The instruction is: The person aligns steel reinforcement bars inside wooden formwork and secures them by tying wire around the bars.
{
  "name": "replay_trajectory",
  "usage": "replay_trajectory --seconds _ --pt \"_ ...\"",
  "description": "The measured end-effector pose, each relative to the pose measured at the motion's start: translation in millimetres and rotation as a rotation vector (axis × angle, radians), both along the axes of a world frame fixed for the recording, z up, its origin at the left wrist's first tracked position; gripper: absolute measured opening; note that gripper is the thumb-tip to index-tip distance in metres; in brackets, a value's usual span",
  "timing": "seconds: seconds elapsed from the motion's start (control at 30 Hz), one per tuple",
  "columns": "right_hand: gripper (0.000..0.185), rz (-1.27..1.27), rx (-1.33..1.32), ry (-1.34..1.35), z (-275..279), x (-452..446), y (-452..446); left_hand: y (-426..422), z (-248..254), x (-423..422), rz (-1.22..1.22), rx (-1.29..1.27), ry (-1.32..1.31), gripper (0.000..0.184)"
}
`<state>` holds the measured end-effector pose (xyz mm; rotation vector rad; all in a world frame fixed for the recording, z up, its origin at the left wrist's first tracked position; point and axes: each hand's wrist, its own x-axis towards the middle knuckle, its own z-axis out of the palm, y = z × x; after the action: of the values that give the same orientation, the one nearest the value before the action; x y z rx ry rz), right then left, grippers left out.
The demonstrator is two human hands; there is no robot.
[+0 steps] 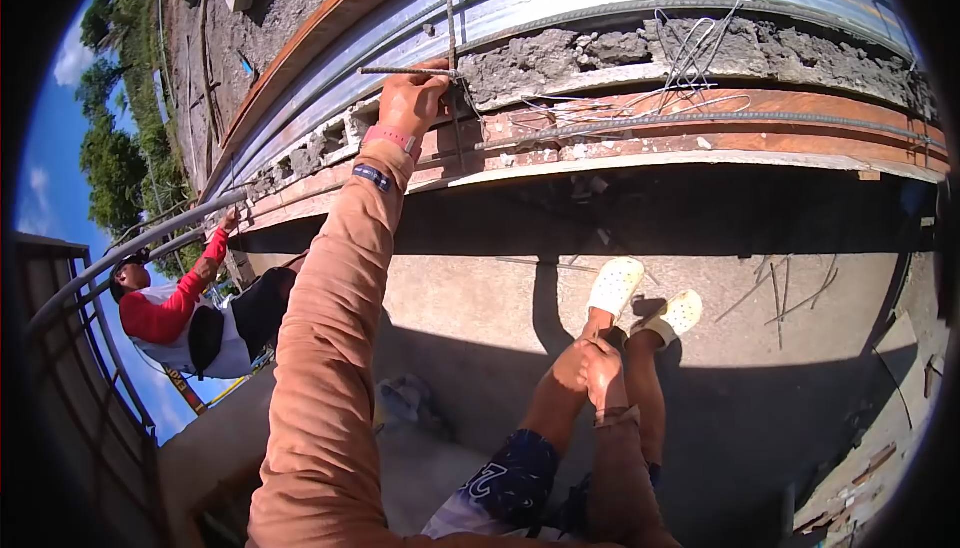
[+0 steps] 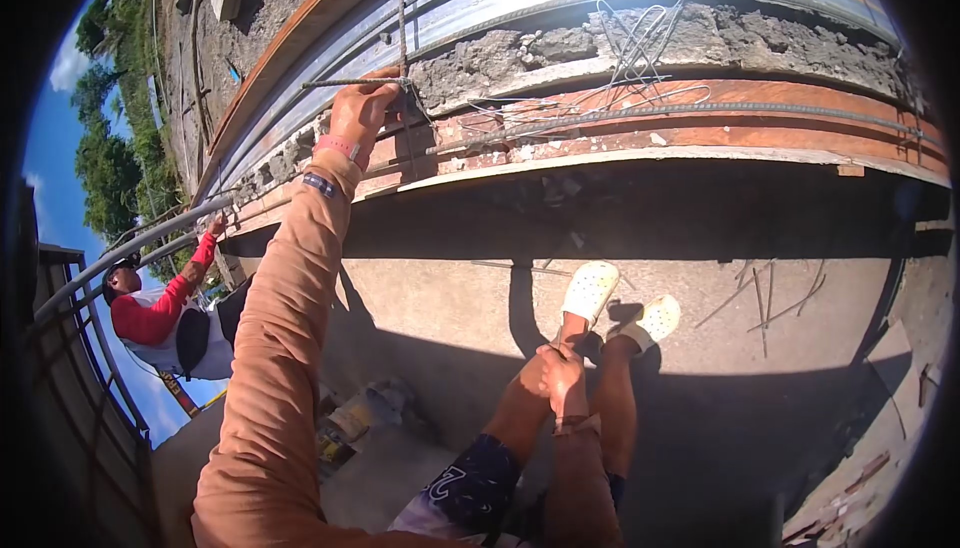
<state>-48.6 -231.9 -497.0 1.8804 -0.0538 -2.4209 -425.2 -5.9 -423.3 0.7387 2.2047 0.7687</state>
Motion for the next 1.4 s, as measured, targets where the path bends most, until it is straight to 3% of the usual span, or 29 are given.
replay_trajectory --seconds 0.13,0.17,0.27,0.3,0.37,0.47,0.6,0.7,0.77,0.83,0.87,0.93,0.97,1.0,1.07,1.13,1.2,1.27,1.33,1.4 --pt "0.010 -0.001 0.016 0.006 -2 2 0 -6 -2 -1 0.030 0.013 0.023 0.024" --pt "0.011 -0.005 0.013 0.012 -4 3 -2 -1 7 2 0.043 -0.082 0.060 0.024" --pt "0.012 -0.039 0.013 0.011 -5 6 -4 0 -15 -25 -0.417 0.051 0.827 0.028" --pt "0.012 -0.043 0.013 0.010 -6 8 -4 1 -18 -30 -0.420 0.053 0.826 0.028" --pt "0.012 -0.048 0.020 0.040 -7 11 -4 5 -19 -34 -0.708 0.035 0.973 0.026" --pt "0.012 -0.069 0.030 0.072 -8 13 -3 18 -7 -28 -0.679 -0.187 0.919 0.024" --pt "0.012 -0.070 0.048 0.083 -13 14 -4 28 -7 -35 -0.659 -0.239 0.789 0.023" --pt "0.012 -0.108 0.034 0.033 -12 14 -11 20 -9 -35 -0.688 -0.130 0.828 0.021" --pt "0.012 -0.256 0.026 0.138 -19 18 -20 12 -11 -32 -0.694 -0.050 0.860 0.021" --pt "0.011 -0.169 0.031 0.074 -8 11 -7 -3 -8 -11 -0.470 -0.021 0.941 0.021" --pt "0.011 -0.084 0.037 0.012 -5 8 -2 -8 -6 -1 -0.475 -0.013 0.938 0.021" --pt "0.012 -0.079 0.039 0.020 -6 9 -2 -20 -2 12 -0.363 -0.076 0.481 0.026" --pt "0.013 -0.067 0.038 0.032 -7 9 -4 -24 -11 2 -0.366 -0.040 0.471 0.028" --pt "0.013 -0.062 0.039 0.029 -8 10 -6 -23 -10 -9 -0.401 -0.122 0.560 0.029" --pt "0.013 -0.091 0.060 0.075 -12 13 -10 -26 -5 -21 -0.220 -0.145 0.632 0.026" --pt "0.013 -0.090 0.058 0.066 -11 12 -9 -46 -3 -59 -0.146 -0.007 0.852 0.021" --pt "0.013 -0.094 0.055 0.060 -11 12 -9 -63 37 -40 -0.019 0.243 0.821 0.018" --pt "0.013 -0.091 0.073 0.063 -10 8 -10 -90 59 -24 -0.043 0.495 0.650 0.022" --pt "0.012 -0.081 0.073 0.051 -1 1 0 -103 74 13 -0.259 0.509 0.627 0.020" --pt "0.011 -0.058 0.069 0.037 1 0 1 -97 78 41 -0.546 0.306 0.610 0.017"
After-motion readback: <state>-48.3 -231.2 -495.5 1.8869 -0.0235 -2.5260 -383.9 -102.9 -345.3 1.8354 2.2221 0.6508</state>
